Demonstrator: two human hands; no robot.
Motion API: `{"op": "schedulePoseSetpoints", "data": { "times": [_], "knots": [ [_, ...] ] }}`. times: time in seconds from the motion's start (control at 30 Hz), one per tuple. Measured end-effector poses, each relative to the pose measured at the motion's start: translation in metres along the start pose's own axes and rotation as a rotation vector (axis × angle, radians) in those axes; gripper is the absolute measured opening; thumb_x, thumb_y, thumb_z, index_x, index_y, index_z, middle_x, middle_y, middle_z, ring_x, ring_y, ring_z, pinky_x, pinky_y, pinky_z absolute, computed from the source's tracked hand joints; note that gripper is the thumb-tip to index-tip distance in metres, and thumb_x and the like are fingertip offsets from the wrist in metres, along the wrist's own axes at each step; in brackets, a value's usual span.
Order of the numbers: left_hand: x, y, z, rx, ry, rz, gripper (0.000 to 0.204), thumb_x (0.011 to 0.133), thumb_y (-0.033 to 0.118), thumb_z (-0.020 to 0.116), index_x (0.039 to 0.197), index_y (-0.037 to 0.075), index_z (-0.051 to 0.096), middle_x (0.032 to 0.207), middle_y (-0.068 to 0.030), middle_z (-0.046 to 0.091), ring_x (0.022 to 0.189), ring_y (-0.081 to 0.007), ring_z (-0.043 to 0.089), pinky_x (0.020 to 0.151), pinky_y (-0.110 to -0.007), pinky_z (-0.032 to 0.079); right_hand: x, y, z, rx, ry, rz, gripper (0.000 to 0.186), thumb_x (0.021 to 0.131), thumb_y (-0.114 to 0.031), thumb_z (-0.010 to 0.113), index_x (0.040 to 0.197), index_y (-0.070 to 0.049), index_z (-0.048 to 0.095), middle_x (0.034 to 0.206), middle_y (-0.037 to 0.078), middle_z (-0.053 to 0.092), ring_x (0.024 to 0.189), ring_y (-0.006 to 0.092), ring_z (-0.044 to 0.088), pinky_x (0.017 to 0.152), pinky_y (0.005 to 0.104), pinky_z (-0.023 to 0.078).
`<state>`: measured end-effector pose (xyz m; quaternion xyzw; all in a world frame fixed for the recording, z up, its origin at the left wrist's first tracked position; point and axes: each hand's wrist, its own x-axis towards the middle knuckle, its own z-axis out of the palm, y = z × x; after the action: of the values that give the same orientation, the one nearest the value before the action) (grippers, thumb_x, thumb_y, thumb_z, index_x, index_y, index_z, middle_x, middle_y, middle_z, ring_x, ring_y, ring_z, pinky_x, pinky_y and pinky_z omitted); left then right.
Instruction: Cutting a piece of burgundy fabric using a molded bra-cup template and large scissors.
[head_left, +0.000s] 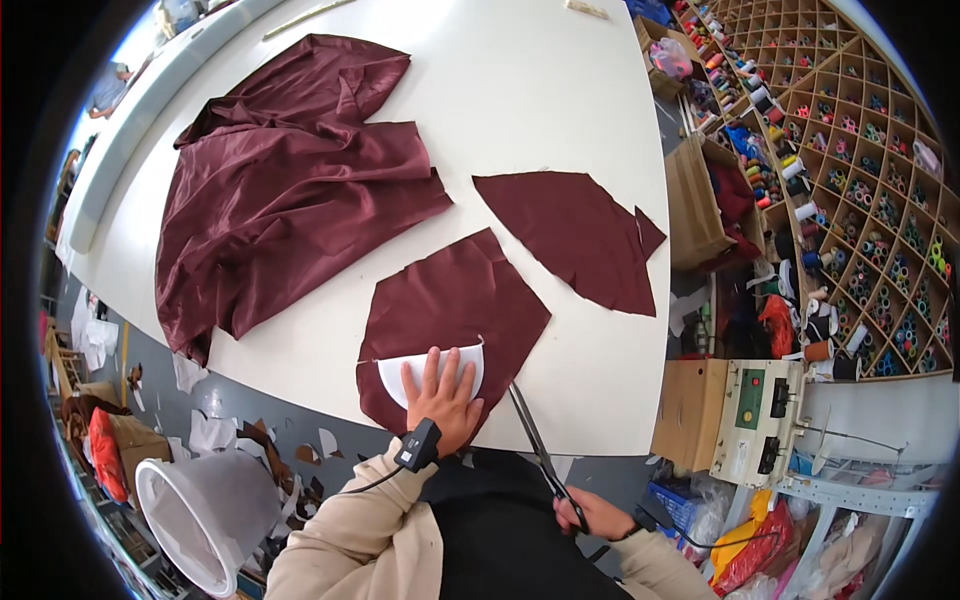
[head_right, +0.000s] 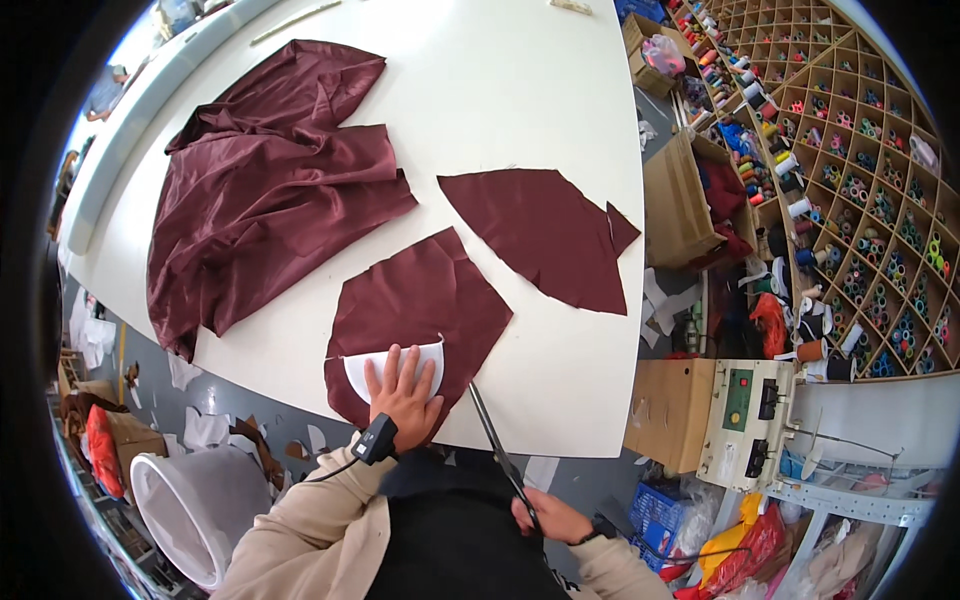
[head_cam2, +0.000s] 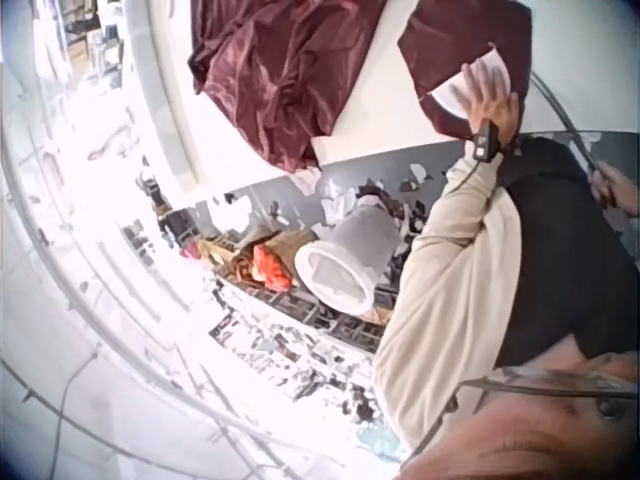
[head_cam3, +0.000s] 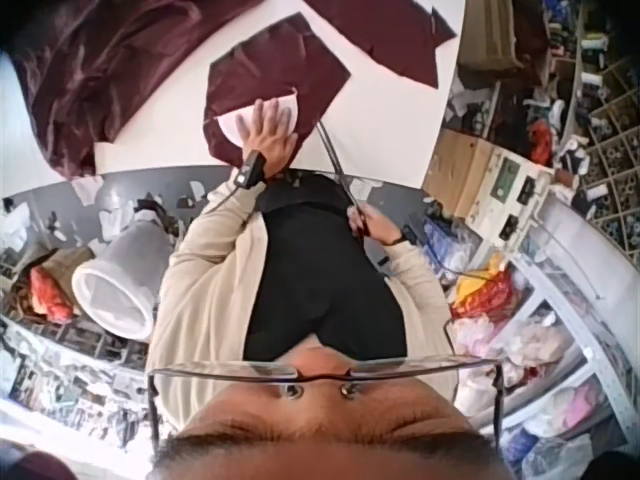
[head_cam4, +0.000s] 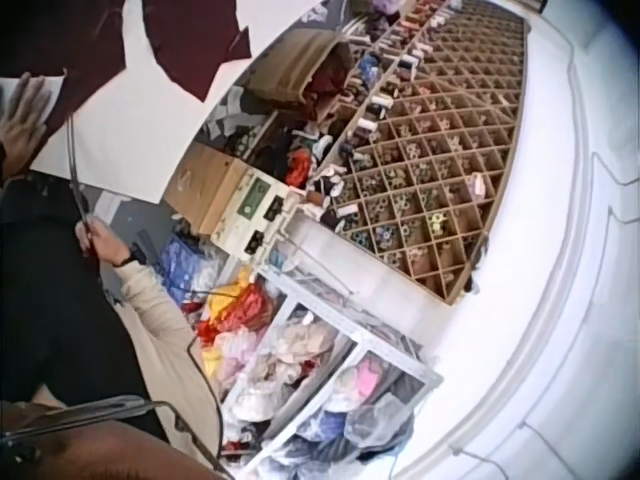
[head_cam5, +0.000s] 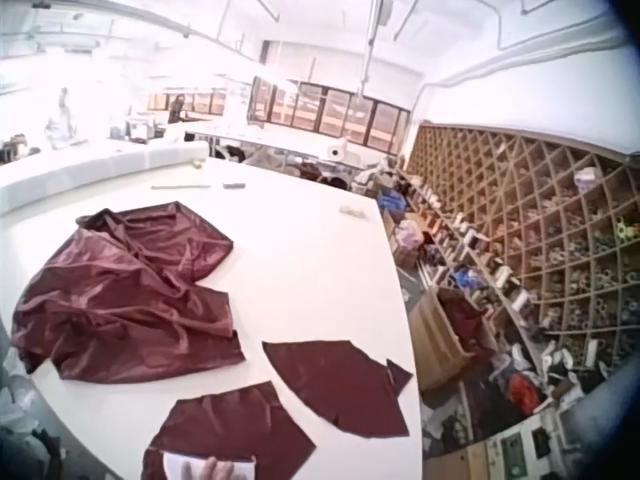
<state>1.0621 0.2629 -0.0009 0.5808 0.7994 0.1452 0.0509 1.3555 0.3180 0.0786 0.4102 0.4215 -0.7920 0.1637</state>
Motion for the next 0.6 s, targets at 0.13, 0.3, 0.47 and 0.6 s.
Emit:
{"op": "schedulePoseSetpoints", "data": {
  "times": [0.13, 0.3, 0.47, 0.6],
  "knots": [
    [-0.001, 0.0, 0.001, -0.004, 0.022, 0.009, 0.054, 0.086, 0.039, 0.059, 0.131, 0.01, 0.056, 0.147, -0.0134, 0.039, 0.14, -0.037, 0.026, 0.108, -0.068, 0.015, 0.04, -0.002, 0.006, -0.142, 0.065, -0.167, 0.026, 0.098, -0.032, 0.054, 0.09, -0.007, 0.049, 0.074, 0.0, 0.05, 0.064, 0.0111, 0.052, 0.062, 0.027, 0.045],
    [-0.001, 0.0, 0.002, -0.03, 0.051, 0.018, 0.054, 0.086, 0.039, 0.059, 0.131, 0.01, 0.056, 0.147, -0.0135, 0.039, 0.14, -0.0371, 0.026, 0.107, -0.069, 0.015, 0.064, 0.001, 0.003, -0.201, 0.091, -0.209, 0.037, 0.101, -0.043, 0.046, 0.093, -0.007, 0.047, 0.075, 0.004, 0.054, 0.068, 0.0145, 0.057, 0.067, 0.0297, 0.048],
    [-0.003, -0.003, 0.005, -0.03, 0.064, 0.02, 0.054, 0.086, 0.039, 0.058, 0.131, 0.01, 0.056, 0.147, -0.0137, 0.039, 0.141, -0.037, 0.025, 0.107, -0.069, 0.014, 0.059, -0.012, 0.011, -0.138, 0.127, -0.137, 0.037, 0.099, -0.045, 0.049, 0.093, -0.008, 0.048, 0.073, 0.003, 0.054, 0.067, 0.0133, 0.057, 0.064, 0.0287, 0.048],
    [-0.004, -0.005, 0.006, -0.027, 0.079, 0.025, 0.055, 0.086, 0.04, 0.058, 0.131, 0.01, 0.056, 0.147, -0.014, 0.039, 0.141, -0.0372, 0.025, 0.107, -0.069, 0.014, 0.053, -0.024, 0.013, -0.156, 0.165, 0.009, 0.037, 0.099, -0.045, 0.049, 0.095, -0.008, 0.049, 0.072, 0.003, 0.054, 0.066, 0.0126, 0.057, 0.062, 0.0275, 0.049]
  ]
}}
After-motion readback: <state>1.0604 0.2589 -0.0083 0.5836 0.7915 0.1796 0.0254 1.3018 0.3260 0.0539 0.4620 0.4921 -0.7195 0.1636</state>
